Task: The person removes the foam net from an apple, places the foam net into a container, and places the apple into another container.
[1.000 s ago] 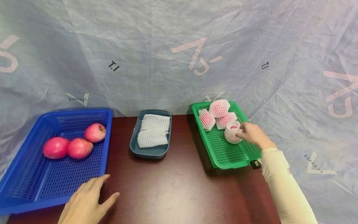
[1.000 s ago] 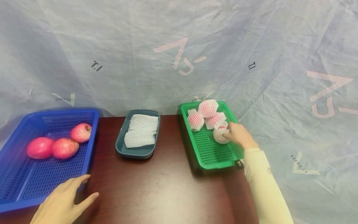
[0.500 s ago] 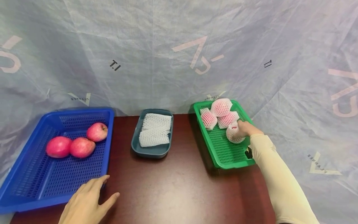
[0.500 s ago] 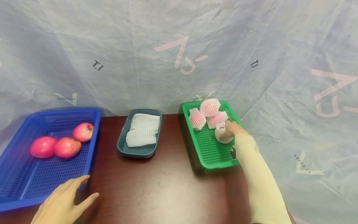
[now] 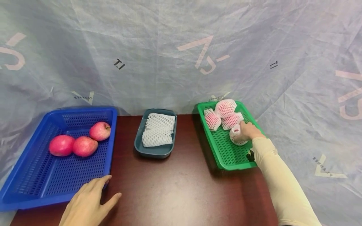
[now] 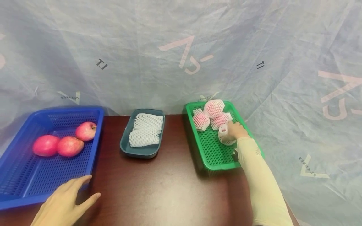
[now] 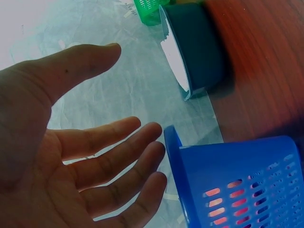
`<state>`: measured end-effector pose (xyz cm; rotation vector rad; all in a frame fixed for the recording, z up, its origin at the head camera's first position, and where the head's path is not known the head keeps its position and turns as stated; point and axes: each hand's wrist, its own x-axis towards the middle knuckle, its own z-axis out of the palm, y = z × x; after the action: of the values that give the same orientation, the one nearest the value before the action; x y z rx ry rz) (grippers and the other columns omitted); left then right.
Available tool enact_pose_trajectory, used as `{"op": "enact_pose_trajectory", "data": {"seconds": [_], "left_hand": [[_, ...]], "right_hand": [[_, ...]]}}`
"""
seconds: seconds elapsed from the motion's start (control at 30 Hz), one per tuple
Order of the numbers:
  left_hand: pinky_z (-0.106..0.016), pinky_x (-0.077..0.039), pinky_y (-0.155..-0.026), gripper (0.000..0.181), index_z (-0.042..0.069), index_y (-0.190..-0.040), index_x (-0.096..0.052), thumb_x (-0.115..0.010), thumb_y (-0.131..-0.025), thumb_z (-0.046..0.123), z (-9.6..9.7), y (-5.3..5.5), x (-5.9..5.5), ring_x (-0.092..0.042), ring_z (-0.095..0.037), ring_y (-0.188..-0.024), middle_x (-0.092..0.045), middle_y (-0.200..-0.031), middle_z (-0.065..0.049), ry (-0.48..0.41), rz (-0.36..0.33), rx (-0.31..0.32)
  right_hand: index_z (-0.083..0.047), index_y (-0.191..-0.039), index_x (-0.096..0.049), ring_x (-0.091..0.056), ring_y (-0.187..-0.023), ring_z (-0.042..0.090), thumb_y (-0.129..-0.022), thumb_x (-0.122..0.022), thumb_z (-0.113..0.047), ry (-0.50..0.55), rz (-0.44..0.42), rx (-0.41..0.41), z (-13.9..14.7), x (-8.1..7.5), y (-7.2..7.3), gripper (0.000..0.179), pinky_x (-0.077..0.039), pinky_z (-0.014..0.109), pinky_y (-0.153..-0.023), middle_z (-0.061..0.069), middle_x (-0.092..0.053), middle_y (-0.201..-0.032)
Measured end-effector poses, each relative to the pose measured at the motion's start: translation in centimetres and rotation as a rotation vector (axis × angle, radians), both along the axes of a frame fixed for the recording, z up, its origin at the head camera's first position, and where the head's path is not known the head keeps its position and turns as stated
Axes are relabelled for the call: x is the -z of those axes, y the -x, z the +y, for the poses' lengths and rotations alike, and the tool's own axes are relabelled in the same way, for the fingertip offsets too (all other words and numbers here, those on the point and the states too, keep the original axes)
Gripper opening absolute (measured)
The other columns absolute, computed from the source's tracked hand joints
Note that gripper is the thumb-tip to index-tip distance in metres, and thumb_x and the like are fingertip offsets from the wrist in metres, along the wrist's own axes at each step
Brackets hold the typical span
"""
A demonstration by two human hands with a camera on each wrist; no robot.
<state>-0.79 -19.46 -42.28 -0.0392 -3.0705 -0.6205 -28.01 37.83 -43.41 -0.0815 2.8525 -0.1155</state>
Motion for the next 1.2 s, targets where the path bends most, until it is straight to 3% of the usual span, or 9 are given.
{"op": "enact_pose_trajectory", "data": {"seconds": [0.3, 0.5, 0.67, 0.83, 0.97, 1.07, 1.2], "left_hand": [[-0.062, -0.040, -0.090, 0.071, 0.004, -0.127, -0.059, -0.071, -0.080, 0.058, 0.2, 0.1, 0.0, -0.054, -0.043, -0.109, -0.060, -0.120, -0.020, -0.017, 0.053, 0.022], [-0.064, -0.039, -0.090, 0.079, 0.005, -0.128, -0.058, -0.063, -0.080, 0.068, 0.2, 0.2, 0.0, -0.053, -0.043, -0.111, -0.059, -0.123, -0.020, -0.014, 0.003, 0.009], [-0.063, -0.039, -0.089, 0.080, 0.005, -0.127, -0.058, -0.060, -0.081, 0.070, 0.0, 0.2, 0.0, -0.052, -0.043, -0.111, -0.060, -0.122, -0.020, -0.023, 0.028, 0.011], [-0.062, -0.039, -0.090, 0.070, 0.004, -0.126, -0.059, -0.070, -0.081, 0.057, 0.1, 0.2, 0.0, -0.054, -0.043, -0.109, -0.061, -0.120, -0.020, -0.037, 0.088, 0.026], [-0.061, -0.039, -0.091, 0.067, 0.004, -0.125, -0.060, -0.074, -0.080, 0.051, 0.4, 0.1, 0.0, -0.054, -0.043, -0.109, -0.061, -0.120, -0.020, -0.049, 0.116, 0.036], [-0.060, -0.039, -0.091, 0.066, 0.005, -0.125, -0.060, -0.074, -0.080, 0.051, 0.5, 0.1, -0.1, -0.054, -0.043, -0.109, -0.062, -0.120, -0.019, -0.052, 0.119, 0.036], [-0.061, -0.039, -0.091, 0.068, 0.004, -0.126, -0.060, -0.072, -0.081, 0.054, 0.5, 0.2, 0.0, -0.054, -0.043, -0.110, -0.061, -0.120, -0.020, -0.048, 0.095, 0.032]], "right_hand": [[0.009, -0.127, -0.037, -0.050, -0.106, 0.053, -0.073, -0.076, -0.039, 0.037, 0.021, -0.051, -0.4, -0.9, -0.2, 0.082, -0.045, 0.061, -0.085, 0.037, -0.050, -0.112], [0.013, -0.133, -0.033, -0.051, -0.107, 0.052, -0.075, -0.077, -0.041, 0.115, 0.083, -0.079, -1.1, -2.3, -1.0, 0.090, -0.044, 0.061, -0.088, 0.037, -0.053, -0.113], [0.012, -0.130, -0.039, -0.051, -0.105, 0.049, -0.075, -0.078, -0.041, 0.182, 0.200, -0.149, -2.1, -4.2, -3.1, 0.086, -0.045, 0.060, -0.084, 0.034, -0.055, -0.112], [0.003, -0.121, -0.049, -0.056, -0.090, 0.033, -0.074, -0.080, -0.036, 0.265, 0.319, -0.215, -4.0, -6.1, -6.0, 0.068, -0.048, 0.048, -0.073, 0.018, -0.058, -0.100], [-0.007, -0.120, -0.051, -0.056, -0.083, 0.024, -0.078, -0.079, -0.028, 0.472, 0.308, -0.183, -5.7, -7.2, -8.3, 0.055, -0.047, 0.038, -0.071, 0.010, -0.061, -0.094], [-0.009, -0.121, -0.051, -0.057, -0.082, 0.019, -0.082, -0.075, -0.017, 0.697, 0.237, -0.145, -6.8, -7.6, -9.9, 0.047, -0.048, 0.031, -0.072, 0.009, -0.062, -0.095], [-0.003, -0.122, -0.052, -0.059, -0.085, 0.017, -0.083, -0.068, -0.002, 0.949, 0.134, -0.165, -7.8, -7.8, -11.5, 0.042, -0.050, 0.026, -0.073, 0.012, -0.061, -0.101]]}}
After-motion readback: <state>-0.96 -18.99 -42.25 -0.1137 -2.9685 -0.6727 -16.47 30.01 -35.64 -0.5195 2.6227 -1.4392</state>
